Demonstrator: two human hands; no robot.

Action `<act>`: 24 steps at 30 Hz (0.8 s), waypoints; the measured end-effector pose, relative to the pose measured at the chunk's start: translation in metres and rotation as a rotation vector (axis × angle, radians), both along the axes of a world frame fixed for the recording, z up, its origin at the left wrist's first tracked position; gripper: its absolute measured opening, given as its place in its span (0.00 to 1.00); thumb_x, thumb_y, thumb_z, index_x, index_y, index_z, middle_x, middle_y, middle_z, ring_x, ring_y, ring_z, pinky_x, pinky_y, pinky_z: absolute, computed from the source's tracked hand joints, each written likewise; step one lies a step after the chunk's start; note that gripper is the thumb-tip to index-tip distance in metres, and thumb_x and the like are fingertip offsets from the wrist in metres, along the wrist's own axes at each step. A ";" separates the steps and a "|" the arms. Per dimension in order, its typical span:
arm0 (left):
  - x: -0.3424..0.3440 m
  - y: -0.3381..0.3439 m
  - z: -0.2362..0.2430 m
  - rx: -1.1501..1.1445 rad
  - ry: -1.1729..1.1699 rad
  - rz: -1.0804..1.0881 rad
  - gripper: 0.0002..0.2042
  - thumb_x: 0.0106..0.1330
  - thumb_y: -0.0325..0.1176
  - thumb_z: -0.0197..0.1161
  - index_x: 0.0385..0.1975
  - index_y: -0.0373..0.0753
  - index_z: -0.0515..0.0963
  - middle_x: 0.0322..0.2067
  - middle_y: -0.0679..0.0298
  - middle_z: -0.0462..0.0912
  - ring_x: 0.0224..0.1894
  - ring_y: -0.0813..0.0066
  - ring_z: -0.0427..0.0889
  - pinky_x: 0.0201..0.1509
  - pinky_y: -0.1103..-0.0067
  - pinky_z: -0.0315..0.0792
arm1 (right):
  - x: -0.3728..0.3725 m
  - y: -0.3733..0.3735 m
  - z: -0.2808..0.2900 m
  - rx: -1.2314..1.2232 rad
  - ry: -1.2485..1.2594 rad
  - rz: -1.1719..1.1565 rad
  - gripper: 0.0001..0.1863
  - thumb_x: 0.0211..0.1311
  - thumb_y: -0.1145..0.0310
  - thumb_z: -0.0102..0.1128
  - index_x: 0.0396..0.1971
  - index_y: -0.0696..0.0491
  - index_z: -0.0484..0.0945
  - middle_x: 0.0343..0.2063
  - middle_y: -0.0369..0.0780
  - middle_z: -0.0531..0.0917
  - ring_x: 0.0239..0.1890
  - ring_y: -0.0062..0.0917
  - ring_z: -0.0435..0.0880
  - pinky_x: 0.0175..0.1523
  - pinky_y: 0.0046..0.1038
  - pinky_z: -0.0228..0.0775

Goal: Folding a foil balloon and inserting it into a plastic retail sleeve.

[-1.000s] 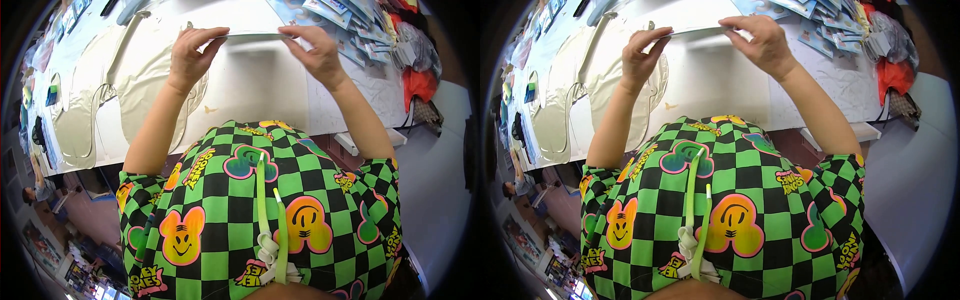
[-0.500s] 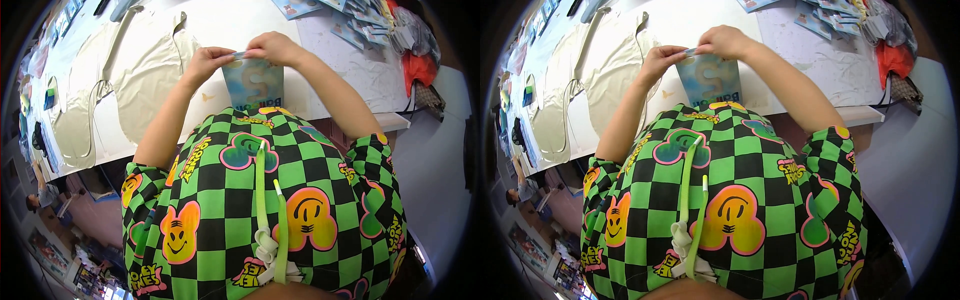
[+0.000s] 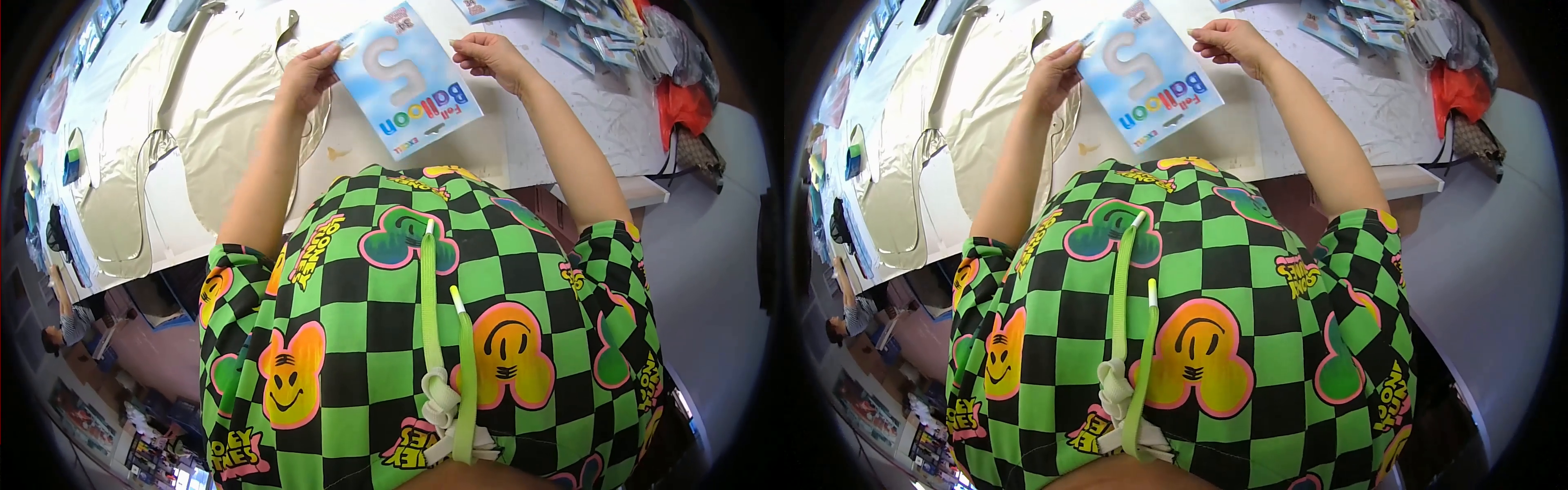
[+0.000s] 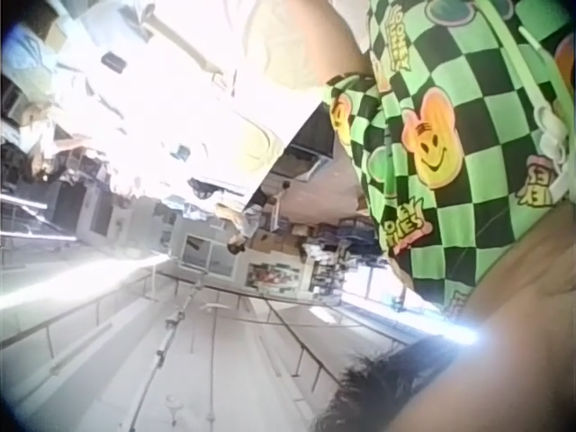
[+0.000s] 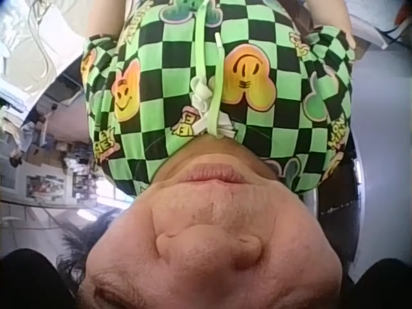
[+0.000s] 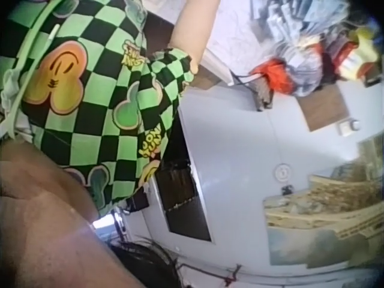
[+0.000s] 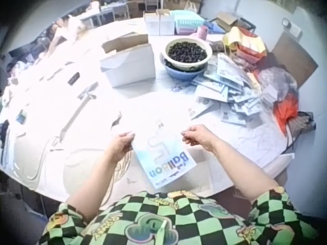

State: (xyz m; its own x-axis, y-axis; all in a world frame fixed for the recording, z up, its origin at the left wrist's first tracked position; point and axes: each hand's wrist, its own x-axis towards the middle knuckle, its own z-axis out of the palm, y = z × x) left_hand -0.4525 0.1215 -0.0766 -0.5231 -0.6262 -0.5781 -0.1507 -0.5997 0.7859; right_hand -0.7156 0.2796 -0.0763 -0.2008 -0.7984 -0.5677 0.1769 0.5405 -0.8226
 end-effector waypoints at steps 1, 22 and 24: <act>0.002 -0.005 0.000 0.008 -0.038 0.026 0.14 0.61 0.33 0.61 0.45 0.34 0.75 0.37 0.63 0.80 0.37 0.76 0.80 0.43 0.79 0.76 | 0.000 0.001 -0.001 0.036 0.012 -0.033 0.13 0.54 0.55 0.63 0.28 0.49 0.78 0.27 0.32 0.83 0.30 0.12 0.79 0.34 0.16 0.69; -0.016 0.002 -0.022 -0.562 -0.427 -0.166 0.18 0.58 0.36 0.63 0.47 0.37 0.73 0.40 0.60 0.79 0.41 0.72 0.78 0.45 0.78 0.71 | 0.052 -0.003 -0.018 -0.464 1.023 0.021 0.19 0.57 0.68 0.52 0.49 0.56 0.71 0.50 0.46 0.74 0.55 0.38 0.70 0.59 0.33 0.61; -0.020 0.005 -0.022 -0.994 -0.545 -0.182 0.20 0.59 0.35 0.61 0.51 0.37 0.70 0.46 0.56 0.77 0.47 0.64 0.76 0.51 0.72 0.69 | 0.058 -0.016 -0.022 -0.525 1.169 0.077 0.19 0.58 0.68 0.51 0.50 0.56 0.71 0.51 0.45 0.73 0.56 0.37 0.69 0.59 0.32 0.61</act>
